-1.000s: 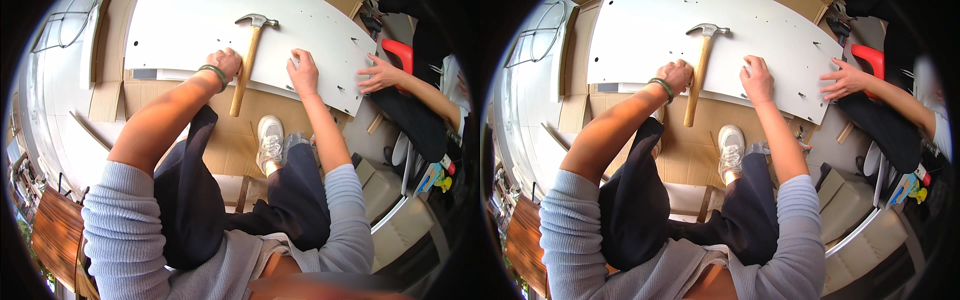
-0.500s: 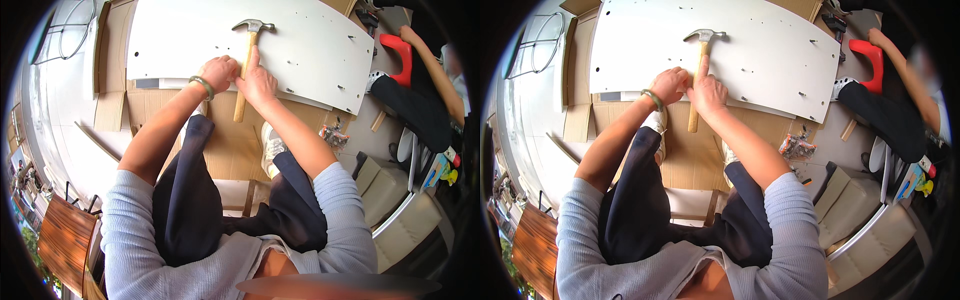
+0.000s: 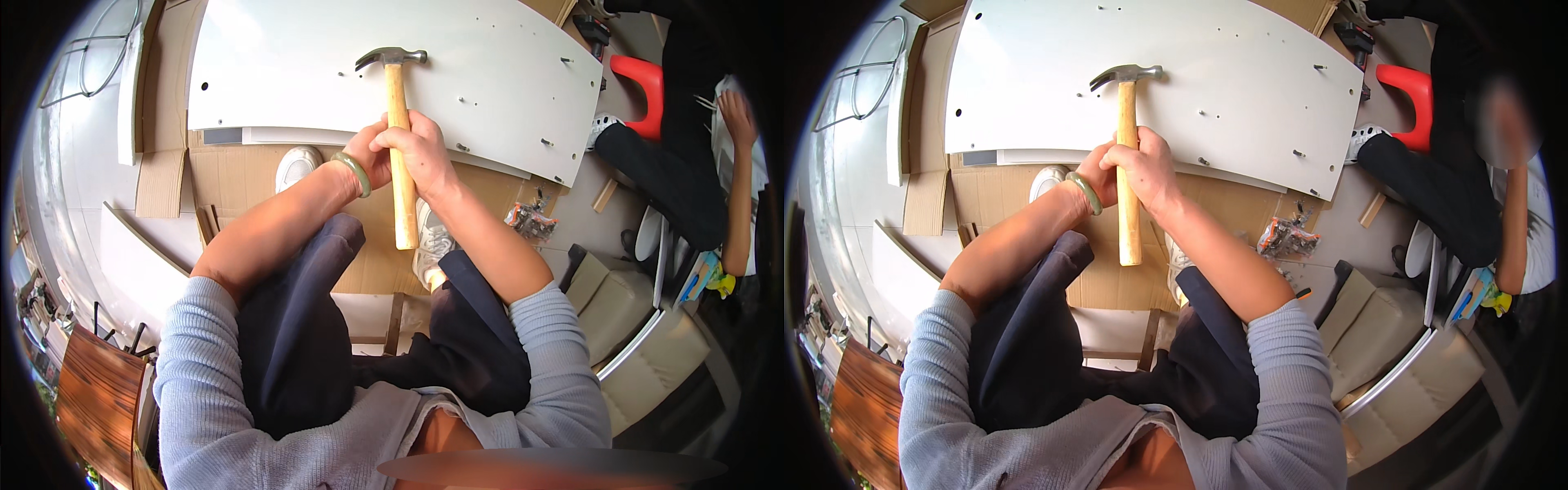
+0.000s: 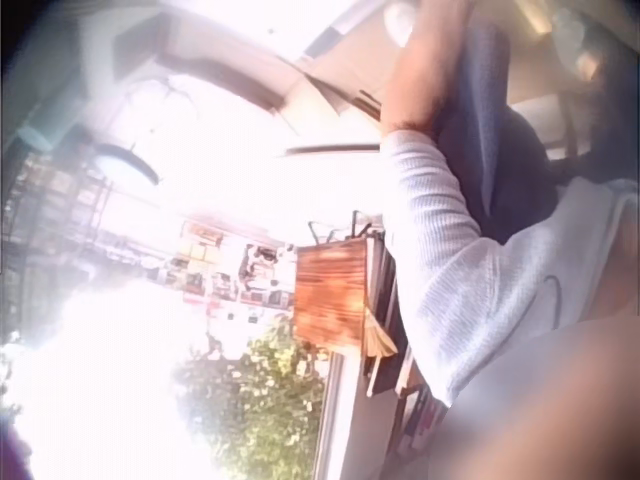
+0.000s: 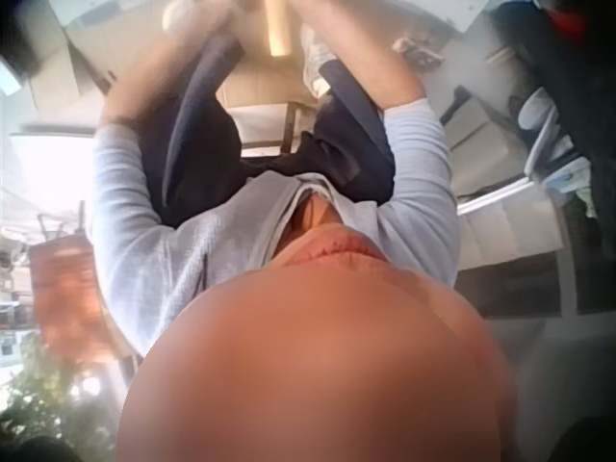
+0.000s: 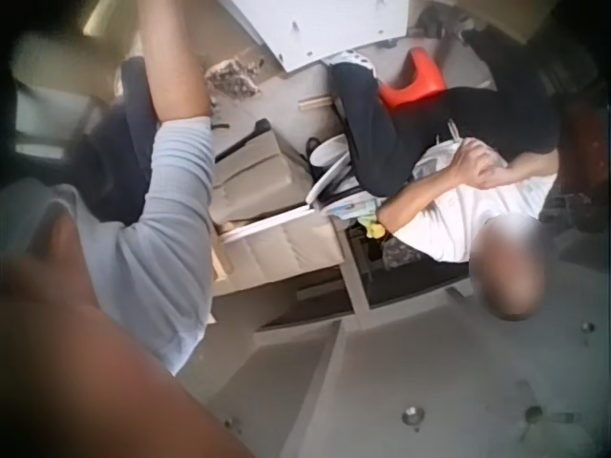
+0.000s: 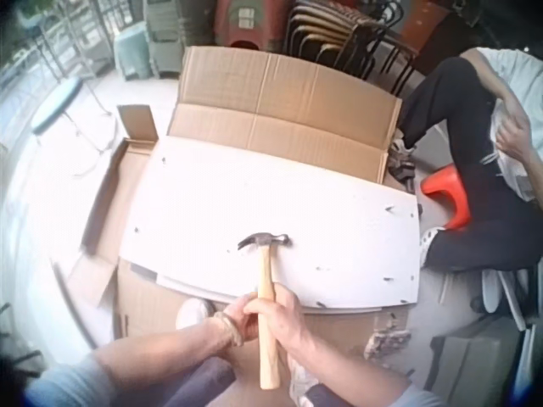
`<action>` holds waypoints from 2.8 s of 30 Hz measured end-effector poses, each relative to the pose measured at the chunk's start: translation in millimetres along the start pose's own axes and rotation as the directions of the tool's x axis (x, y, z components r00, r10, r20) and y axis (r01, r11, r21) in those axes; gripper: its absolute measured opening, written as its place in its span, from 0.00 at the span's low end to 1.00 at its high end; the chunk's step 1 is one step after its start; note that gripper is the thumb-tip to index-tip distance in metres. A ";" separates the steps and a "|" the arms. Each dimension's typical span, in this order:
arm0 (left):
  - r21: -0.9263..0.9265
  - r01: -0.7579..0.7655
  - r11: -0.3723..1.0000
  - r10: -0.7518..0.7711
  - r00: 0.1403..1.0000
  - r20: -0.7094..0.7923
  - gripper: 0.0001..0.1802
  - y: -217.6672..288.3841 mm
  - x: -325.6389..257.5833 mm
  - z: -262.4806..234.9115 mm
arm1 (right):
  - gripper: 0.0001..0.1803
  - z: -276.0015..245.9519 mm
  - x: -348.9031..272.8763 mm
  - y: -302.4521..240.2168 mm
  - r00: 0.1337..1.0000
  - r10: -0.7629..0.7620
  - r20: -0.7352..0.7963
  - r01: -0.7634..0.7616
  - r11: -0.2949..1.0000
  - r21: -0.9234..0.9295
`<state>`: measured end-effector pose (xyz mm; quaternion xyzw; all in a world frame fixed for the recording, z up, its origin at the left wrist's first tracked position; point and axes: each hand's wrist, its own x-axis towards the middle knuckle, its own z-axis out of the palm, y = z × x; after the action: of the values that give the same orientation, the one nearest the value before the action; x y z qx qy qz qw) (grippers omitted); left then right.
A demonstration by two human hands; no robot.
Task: The person assembles a white flat-pack furniture panel by inserting and hammering dowels into pre-drilled holes. A second person assists by using a power drill on the same panel. The person then flips the panel over to continue assembly.
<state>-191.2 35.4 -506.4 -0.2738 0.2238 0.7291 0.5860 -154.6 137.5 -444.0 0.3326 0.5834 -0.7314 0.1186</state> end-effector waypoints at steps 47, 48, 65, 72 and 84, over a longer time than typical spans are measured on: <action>0.705 -0.246 0.666 0.364 0.931 -0.020 0.12 13.4 14.2 20.1 | 0.15 -133.4 -54.9 58.8 0.840 -0.486 -0.239 -0.018 0.417 -0.909; 0.700 -0.238 0.674 0.363 0.931 -0.033 0.12 16.3 14.8 21.7 | 0.15 -133.5 -55.1 58.9 0.843 -0.471 -0.260 -0.020 0.456 -0.890; 0.436 -0.210 0.875 0.201 0.977 0.067 0.05 25.0 21.8 55.7 | 0.25 -113.7 -14.1 7.3 0.631 -0.774 -0.042 0.286 0.283 -0.916; 0.317 -0.336 0.887 0.295 0.940 0.173 0.07 29.2 25.0 65.4 | 0.10 -71.7 4.9 -41.4 0.658 -0.751 0.058 0.579 0.455 -0.676; 0.831 -0.515 0.208 0.552 0.764 0.335 0.10 54.4 34.6 62.8 | 0.13 -95.6 70.4 -57.9 0.694 -0.693 -0.193 0.472 0.641 -0.605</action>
<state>-258.6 89.7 -481.9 0.1606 0.6625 0.6449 0.3456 -206.6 258.6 -452.5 0.2215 0.8429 -0.4597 -0.1708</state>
